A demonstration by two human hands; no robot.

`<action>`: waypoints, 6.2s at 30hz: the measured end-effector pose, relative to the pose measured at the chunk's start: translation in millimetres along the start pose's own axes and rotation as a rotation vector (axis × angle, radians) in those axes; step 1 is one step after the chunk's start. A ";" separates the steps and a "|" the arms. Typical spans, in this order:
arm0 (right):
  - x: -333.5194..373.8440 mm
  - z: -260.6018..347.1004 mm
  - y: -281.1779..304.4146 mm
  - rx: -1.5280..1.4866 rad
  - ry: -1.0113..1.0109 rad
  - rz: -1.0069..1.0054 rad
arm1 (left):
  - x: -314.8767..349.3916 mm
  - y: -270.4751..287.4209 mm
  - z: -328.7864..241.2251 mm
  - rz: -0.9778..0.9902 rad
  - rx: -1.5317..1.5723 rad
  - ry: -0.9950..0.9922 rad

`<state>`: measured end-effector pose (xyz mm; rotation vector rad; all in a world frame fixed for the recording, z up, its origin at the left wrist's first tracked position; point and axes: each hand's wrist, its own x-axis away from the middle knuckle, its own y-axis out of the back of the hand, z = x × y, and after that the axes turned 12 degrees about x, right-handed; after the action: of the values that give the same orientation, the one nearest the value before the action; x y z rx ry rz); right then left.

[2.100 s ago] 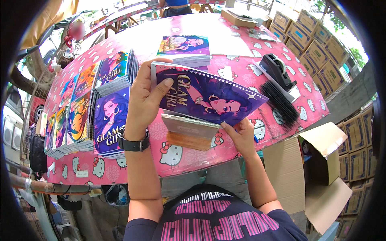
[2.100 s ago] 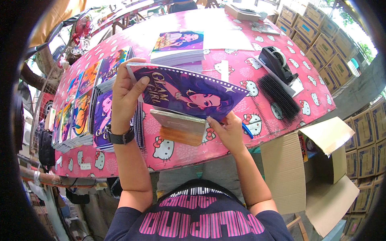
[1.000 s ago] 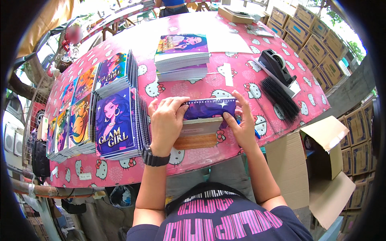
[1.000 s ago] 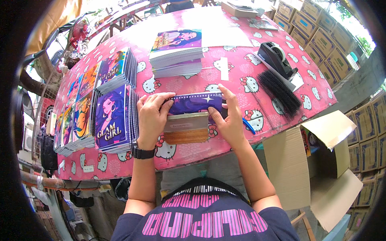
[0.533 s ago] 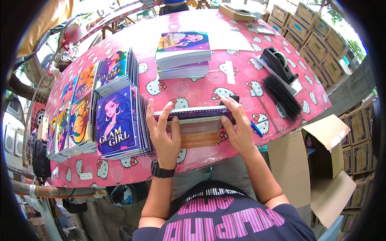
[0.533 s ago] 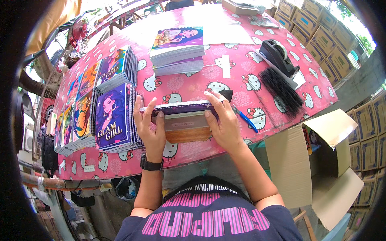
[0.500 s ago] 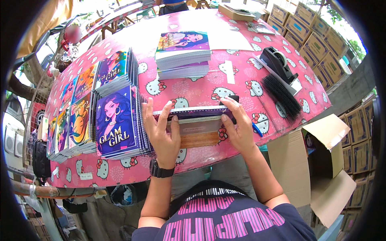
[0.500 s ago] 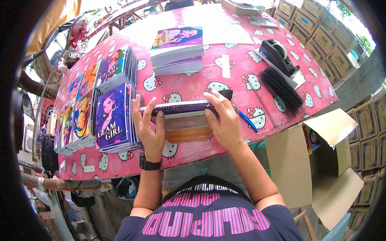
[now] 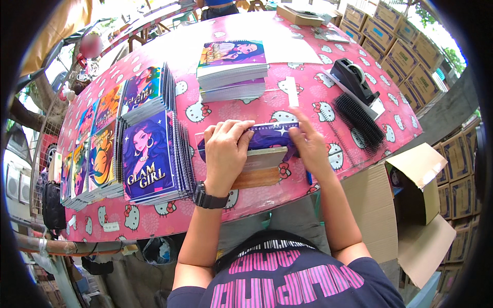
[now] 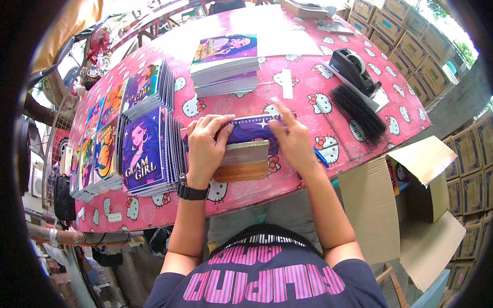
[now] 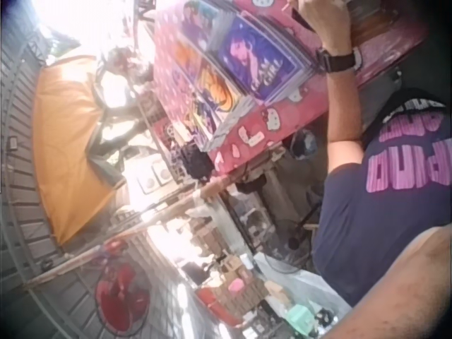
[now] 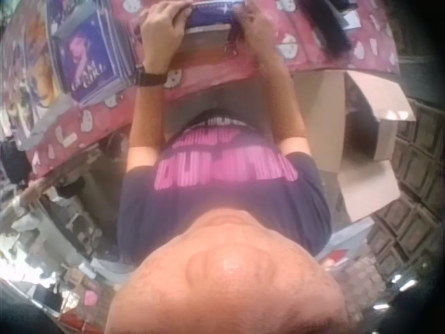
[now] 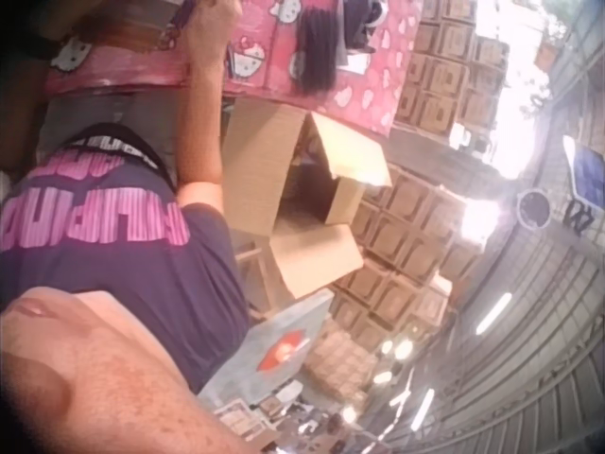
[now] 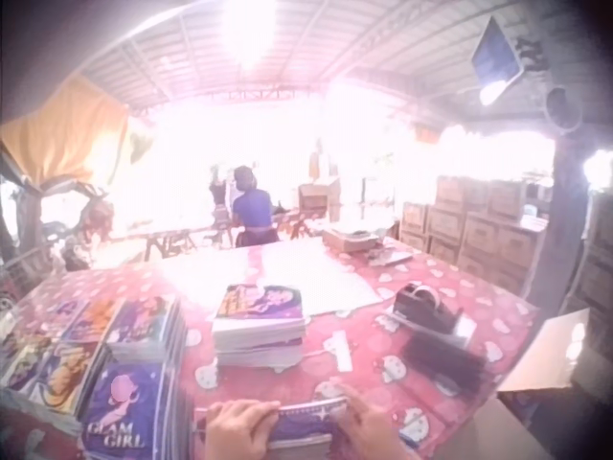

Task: The person cuts the excess wire from the spiral binding of notebooks using a pair of nippers and stacks the notebooks on a table.

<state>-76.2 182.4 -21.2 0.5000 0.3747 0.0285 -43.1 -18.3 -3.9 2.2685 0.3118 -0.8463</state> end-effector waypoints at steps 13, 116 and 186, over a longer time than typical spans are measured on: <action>60.2 -95.0 52.8 0.669 -0.094 0.109 | 23.7 -6.9 -8.5 -0.104 -0.166 -0.223; 14.3 44.9 36.6 0.241 0.522 0.142 | 30.6 8.7 -33.5 0.112 0.163 -0.131; 7.4 8.6 70.2 0.059 0.204 0.240 | -2.0 -38.1 -64.4 0.136 0.080 -0.028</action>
<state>-61.7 240.9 16.4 0.6006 0.5140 0.3029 -29.8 53.4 13.1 2.3201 0.1111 -0.8319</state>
